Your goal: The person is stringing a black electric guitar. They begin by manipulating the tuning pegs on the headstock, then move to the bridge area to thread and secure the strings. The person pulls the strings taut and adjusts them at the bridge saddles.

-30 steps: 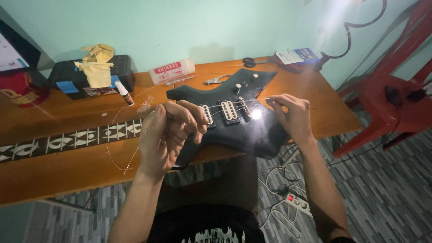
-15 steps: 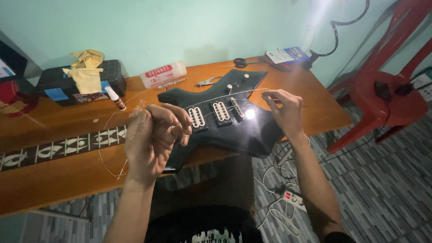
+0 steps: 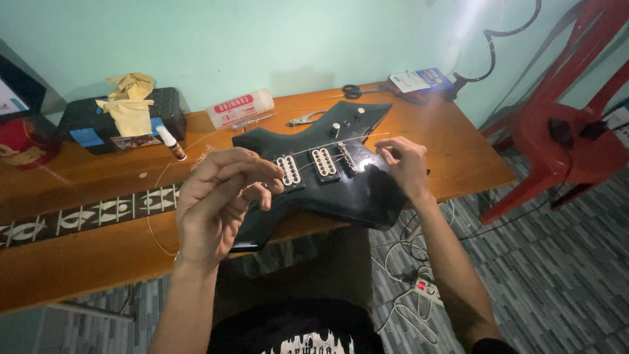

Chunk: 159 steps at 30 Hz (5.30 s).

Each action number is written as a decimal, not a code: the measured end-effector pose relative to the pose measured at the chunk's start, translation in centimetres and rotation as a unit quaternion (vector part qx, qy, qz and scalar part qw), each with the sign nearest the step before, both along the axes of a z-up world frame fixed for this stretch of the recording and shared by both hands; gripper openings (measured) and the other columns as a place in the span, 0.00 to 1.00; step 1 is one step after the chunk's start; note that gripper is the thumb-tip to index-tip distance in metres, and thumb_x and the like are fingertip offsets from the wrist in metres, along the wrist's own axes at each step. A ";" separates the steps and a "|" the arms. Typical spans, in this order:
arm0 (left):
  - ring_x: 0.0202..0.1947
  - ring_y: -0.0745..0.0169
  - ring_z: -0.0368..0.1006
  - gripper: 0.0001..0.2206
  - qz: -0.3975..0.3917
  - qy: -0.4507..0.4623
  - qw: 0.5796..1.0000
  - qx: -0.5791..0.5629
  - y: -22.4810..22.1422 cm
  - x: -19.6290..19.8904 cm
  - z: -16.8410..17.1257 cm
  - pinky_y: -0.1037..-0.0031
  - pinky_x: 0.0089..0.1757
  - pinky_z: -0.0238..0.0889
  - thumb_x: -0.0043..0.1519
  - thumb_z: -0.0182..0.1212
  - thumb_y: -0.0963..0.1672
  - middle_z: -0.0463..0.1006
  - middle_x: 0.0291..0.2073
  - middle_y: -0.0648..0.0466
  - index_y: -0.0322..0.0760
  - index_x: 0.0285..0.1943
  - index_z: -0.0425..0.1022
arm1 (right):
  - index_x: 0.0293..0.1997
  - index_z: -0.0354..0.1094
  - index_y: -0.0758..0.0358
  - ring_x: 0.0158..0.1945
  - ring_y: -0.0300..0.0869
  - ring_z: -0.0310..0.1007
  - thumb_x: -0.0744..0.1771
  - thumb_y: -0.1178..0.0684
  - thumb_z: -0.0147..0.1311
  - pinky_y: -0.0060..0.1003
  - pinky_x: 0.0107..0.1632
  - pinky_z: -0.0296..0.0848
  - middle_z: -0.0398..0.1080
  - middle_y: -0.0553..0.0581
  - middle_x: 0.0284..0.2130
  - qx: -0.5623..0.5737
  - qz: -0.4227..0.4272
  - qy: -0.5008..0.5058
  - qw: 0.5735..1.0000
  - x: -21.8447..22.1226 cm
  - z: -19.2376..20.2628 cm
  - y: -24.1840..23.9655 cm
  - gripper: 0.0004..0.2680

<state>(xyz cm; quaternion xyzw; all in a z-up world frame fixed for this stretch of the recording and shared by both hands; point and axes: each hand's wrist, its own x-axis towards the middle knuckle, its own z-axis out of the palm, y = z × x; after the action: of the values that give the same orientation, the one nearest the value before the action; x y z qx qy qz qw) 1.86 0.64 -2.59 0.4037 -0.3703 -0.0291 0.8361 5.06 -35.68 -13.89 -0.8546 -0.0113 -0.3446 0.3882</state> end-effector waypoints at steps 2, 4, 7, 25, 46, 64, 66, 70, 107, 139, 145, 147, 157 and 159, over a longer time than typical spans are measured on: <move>0.36 0.40 0.81 0.16 0.000 0.000 1.000 0.004 0.1 0.0 0.0 0.61 0.35 0.72 0.66 0.48 0.40 0.79 0.40 0.26 0.19 0.59 0.68 | 0.40 0.81 0.59 0.37 0.57 0.80 0.63 0.69 0.61 0.45 0.37 0.81 0.78 0.63 0.33 -0.008 0.001 -0.004 1.000 0.4 -0.9 -0.3 0.10; 0.38 0.38 0.81 0.17 0.001 -0.001 1.000 0.009 0.2 0.1 -0.1 0.61 0.35 0.72 0.66 0.48 0.40 0.79 0.41 0.25 0.19 0.60 0.67 | 0.39 0.81 0.57 0.37 0.57 0.80 0.63 0.69 0.62 0.44 0.36 0.81 0.78 0.62 0.33 -0.015 0.002 -0.008 1.000 0.8 -1.6 -0.6 0.10; 0.43 0.32 0.81 0.18 -0.015 0.002 1.000 0.013 0.5 0.1 -0.3 0.60 0.35 0.71 0.66 0.47 0.41 0.78 0.45 0.22 0.20 0.61 0.66 | 0.38 0.82 0.55 0.35 0.49 0.80 0.61 0.69 0.64 0.40 0.37 0.81 0.78 0.58 0.29 -0.024 0.002 0.003 1.000 1.3 -2.6 -0.9 0.11; 0.42 0.46 0.83 0.17 -0.062 -0.072 0.981 0.170 -3.9 5.1 2.8 0.66 0.39 0.75 0.59 0.42 0.38 0.83 0.42 0.38 0.32 0.52 0.77 | 0.64 0.68 0.54 0.52 0.46 0.77 0.61 0.62 0.65 0.43 0.58 0.71 0.77 0.49 0.46 -0.129 0.070 -0.075 0.986 -3.5 10.7 6.4 0.23; 0.38 0.66 0.77 0.10 0.072 -0.456 0.487 0.741 -13.3 34.6 -11.1 0.60 0.48 0.73 0.60 0.68 0.47 0.82 0.42 0.62 0.58 0.50 0.84 | 0.44 0.72 0.66 0.27 0.37 0.60 0.77 0.50 0.40 0.34 0.33 0.58 0.63 0.53 0.26 -0.048 0.019 -0.062 0.997 -2.4 12.6 4.1 0.14; 0.30 0.65 0.83 0.06 0.087 -0.277 0.505 0.813 -0.5 36.3 -8.6 0.74 0.36 0.69 0.57 0.74 0.46 0.86 0.26 0.56 0.42 0.37 0.86 | 0.41 0.64 0.67 0.31 0.39 0.61 0.78 0.53 0.41 0.33 0.37 0.60 0.65 0.55 0.31 -0.035 0.057 -0.160 0.985 -2.2 11.5 3.2 0.11; 0.34 0.61 0.82 0.09 0.070 -0.290 0.602 0.740 2.1 37.1 -10.1 0.67 0.45 0.76 0.60 0.71 0.48 0.86 0.32 0.56 0.40 0.37 0.88 | 0.41 0.67 0.68 0.36 0.44 0.63 0.73 0.70 0.42 0.37 0.41 0.60 0.63 0.56 0.29 -0.061 0.047 -0.219 0.973 -2.1 12.1 3.2 0.08; 0.24 0.67 0.81 0.09 0.024 -0.156 0.678 0.718 5.1 31.4 -7.5 0.73 0.41 0.78 0.63 0.69 0.44 0.85 0.25 0.52 0.33 0.34 0.86 | 0.44 0.69 0.75 0.51 0.54 0.69 0.73 0.73 0.46 0.45 0.55 0.67 0.67 0.69 0.45 -0.094 0.016 -0.291 0.952 -1.7 12.3 1.8 0.07; 0.51 0.51 0.82 0.14 0.242 -0.186 0.462 0.833 8.4 25.0 -12.4 0.57 0.51 0.73 0.60 0.63 0.54 0.86 0.46 0.56 0.54 0.50 0.86 | 0.44 0.74 0.66 0.27 0.49 0.67 0.72 0.62 0.48 0.38 0.35 0.69 0.71 0.55 0.24 -0.178 0.134 -0.260 0.940 -1.3 12.0 2.8 0.06; 0.27 0.60 0.79 0.04 0.208 -0.208 0.902 0.317 -4.7 5.9 6.0 0.78 0.30 0.65 0.67 0.61 0.37 0.84 0.30 0.44 0.30 0.45 0.82 | 0.32 0.75 0.59 0.35 0.47 0.80 0.61 0.66 0.66 0.36 0.43 0.75 0.77 0.53 0.27 -0.112 0.016 0.044 0.993 2.4 -3.2 -3.2 0.06; 0.26 0.60 0.78 0.06 0.184 -0.205 0.895 0.352 -6.4 6.8 4.4 0.79 0.29 0.65 0.66 0.59 0.37 0.83 0.28 0.46 0.32 0.43 0.83 | 0.35 0.76 0.56 0.37 0.48 0.80 0.61 0.63 0.67 0.42 0.44 0.75 0.77 0.54 0.29 -0.137 0.035 0.033 0.989 1.6 -2.1 -2.6 0.07; 0.28 0.63 0.79 0.05 0.194 -0.223 0.892 0.342 -7.1 7.1 3.6 0.81 0.28 0.65 0.65 0.62 0.38 0.83 0.28 0.49 0.35 0.43 0.84 | 0.35 0.75 0.53 0.37 0.46 0.79 0.63 0.63 0.63 0.37 0.44 0.74 0.75 0.52 0.29 -0.124 0.020 0.006 0.992 1.4 -1.6 -2.9 0.07; 0.27 0.59 0.81 0.04 0.201 -0.236 0.897 0.314 -9.1 6.5 3.4 0.75 0.30 0.70 0.64 0.64 0.40 0.82 0.23 0.49 0.37 0.38 0.84 | 0.32 0.76 0.54 0.33 0.45 0.79 0.61 0.66 0.63 0.35 0.42 0.74 0.77 0.52 0.25 -0.083 0.037 0.021 0.996 2.3 -3.0 -2.2 0.08; 0.28 0.60 0.81 0.05 0.213 -0.232 0.891 0.326 -9.5 6.8 2.7 0.74 0.33 0.71 0.63 0.64 0.39 0.82 0.22 0.50 0.40 0.36 0.84 | 0.29 0.72 0.58 0.33 0.52 0.79 0.60 0.64 0.66 0.42 0.40 0.74 0.75 0.57 0.25 -0.120 0.049 0.013 0.992 2.1 -2.6 -1.9 0.06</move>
<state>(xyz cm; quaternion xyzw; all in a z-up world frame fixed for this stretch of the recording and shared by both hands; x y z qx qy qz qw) 8.65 -8.89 0.14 0.7181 -0.4285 0.1248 0.5340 7.14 -37.57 -16.49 -0.8978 -0.0888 -0.3105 0.2995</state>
